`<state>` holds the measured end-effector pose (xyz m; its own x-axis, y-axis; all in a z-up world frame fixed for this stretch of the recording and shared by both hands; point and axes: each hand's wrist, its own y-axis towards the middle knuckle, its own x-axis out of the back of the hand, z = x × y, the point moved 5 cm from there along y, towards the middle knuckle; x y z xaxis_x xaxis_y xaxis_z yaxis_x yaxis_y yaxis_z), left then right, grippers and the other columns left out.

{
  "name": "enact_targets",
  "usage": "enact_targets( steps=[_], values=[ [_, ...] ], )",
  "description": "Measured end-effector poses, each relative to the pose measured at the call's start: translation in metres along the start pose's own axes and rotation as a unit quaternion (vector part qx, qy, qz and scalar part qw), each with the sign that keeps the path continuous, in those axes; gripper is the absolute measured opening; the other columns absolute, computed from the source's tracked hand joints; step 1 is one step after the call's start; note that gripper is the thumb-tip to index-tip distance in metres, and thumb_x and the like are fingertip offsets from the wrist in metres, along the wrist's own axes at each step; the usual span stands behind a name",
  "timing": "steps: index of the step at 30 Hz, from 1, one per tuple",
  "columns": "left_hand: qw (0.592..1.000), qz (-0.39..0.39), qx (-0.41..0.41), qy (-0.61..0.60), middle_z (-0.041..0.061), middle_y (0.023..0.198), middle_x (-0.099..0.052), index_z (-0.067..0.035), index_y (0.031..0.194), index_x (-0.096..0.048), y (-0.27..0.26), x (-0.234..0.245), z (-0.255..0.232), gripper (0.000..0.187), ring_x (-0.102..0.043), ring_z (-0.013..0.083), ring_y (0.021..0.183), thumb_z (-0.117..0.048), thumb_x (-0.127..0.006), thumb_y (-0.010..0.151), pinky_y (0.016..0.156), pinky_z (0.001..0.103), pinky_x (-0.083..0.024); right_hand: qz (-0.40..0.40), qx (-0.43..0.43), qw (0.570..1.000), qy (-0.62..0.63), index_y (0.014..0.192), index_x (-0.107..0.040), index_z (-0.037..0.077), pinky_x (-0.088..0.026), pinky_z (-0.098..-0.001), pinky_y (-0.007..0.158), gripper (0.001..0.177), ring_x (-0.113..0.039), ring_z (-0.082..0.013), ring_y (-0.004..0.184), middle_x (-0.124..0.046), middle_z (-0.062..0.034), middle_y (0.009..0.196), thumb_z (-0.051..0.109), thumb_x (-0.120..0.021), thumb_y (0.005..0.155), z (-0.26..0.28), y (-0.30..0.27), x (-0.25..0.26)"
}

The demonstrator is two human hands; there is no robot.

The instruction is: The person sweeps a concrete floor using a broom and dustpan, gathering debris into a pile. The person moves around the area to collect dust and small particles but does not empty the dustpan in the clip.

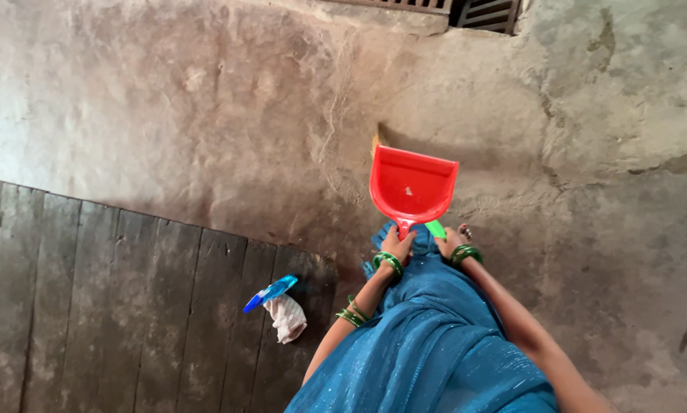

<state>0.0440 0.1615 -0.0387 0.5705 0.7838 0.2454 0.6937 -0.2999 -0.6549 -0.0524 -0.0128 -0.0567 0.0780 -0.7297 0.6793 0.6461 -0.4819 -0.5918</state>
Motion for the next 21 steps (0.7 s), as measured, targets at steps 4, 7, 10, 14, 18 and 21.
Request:
enact_targets(
  steps=[4,7,10,14,18,21],
  values=[
    [0.999,0.003,0.025,-0.027,0.007,0.066,-0.068,-0.003,0.119,-0.058,-0.001,0.003,-0.002,0.047,-0.063,0.0164,0.049,-0.032,-0.076,0.087,0.045,0.033,-0.05,-0.016,0.013,0.999,0.031,0.127,-0.065,0.02,-0.054,-0.0555,0.088,0.045,-0.069,-0.0453,0.103,-0.074,-0.0222,0.107,0.045,-0.065,0.09,0.0,-0.016,0.03],
    [0.999,0.011,0.021,-0.031,0.008,0.066,-0.068,-0.001,0.121,-0.057,0.001,0.001,-0.006,0.049,-0.063,0.0162,0.049,-0.032,-0.076,0.088,0.045,0.032,-0.05,-0.064,-0.037,0.997,0.028,0.131,-0.064,0.021,-0.052,-0.0565,0.087,0.047,-0.067,-0.048,0.102,-0.072,-0.0248,0.107,0.046,-0.067,0.091,-0.008,-0.028,0.053],
    [0.999,0.021,0.015,-0.043,0.008,0.067,-0.068,0.001,0.12,-0.059,0.004,0.002,-0.005,0.049,-0.064,0.0155,0.05,-0.032,-0.077,0.088,0.046,0.031,-0.051,-0.111,-0.096,0.987,0.066,0.12,-0.07,0.015,-0.054,-0.0551,0.086,0.043,-0.069,-0.0467,0.101,-0.073,-0.0254,0.106,0.048,-0.069,0.093,-0.014,-0.032,0.065],
    [0.999,0.026,0.015,-0.042,0.007,0.068,-0.069,0.0,0.12,-0.058,0.003,0.005,0.002,0.048,-0.065,0.0152,0.051,-0.031,-0.076,0.089,0.047,0.031,-0.051,-0.137,-0.205,0.957,0.155,0.108,-0.072,0.009,-0.059,-0.0522,0.083,0.043,-0.076,-0.0417,0.092,-0.076,-0.024,0.095,0.047,-0.072,0.089,-0.039,-0.023,0.071],
    [1.0,0.015,0.011,-0.023,0.007,0.068,-0.07,-0.002,0.118,-0.061,0.004,0.015,0.002,0.045,-0.066,0.0143,0.053,-0.033,-0.076,0.089,0.05,0.03,-0.053,-0.08,-0.243,0.96,0.112,0.096,-0.076,0.004,-0.063,-0.0494,0.081,0.04,-0.081,-0.0386,0.086,-0.079,-0.0234,0.088,0.043,-0.069,0.09,-0.067,0.0,0.051],
    [0.999,0.016,0.007,-0.05,0.007,0.069,-0.069,0.0,0.114,-0.061,0.003,0.019,0.002,0.043,-0.065,0.0154,0.053,-0.032,-0.075,0.089,0.049,0.031,-0.052,-0.082,-0.103,0.991,-0.01,0.096,-0.079,0.009,-0.059,-0.0518,0.085,0.033,-0.074,-0.0428,0.095,-0.075,-0.0234,0.097,0.04,-0.074,0.084,-0.069,0.019,0.02]
  ],
)
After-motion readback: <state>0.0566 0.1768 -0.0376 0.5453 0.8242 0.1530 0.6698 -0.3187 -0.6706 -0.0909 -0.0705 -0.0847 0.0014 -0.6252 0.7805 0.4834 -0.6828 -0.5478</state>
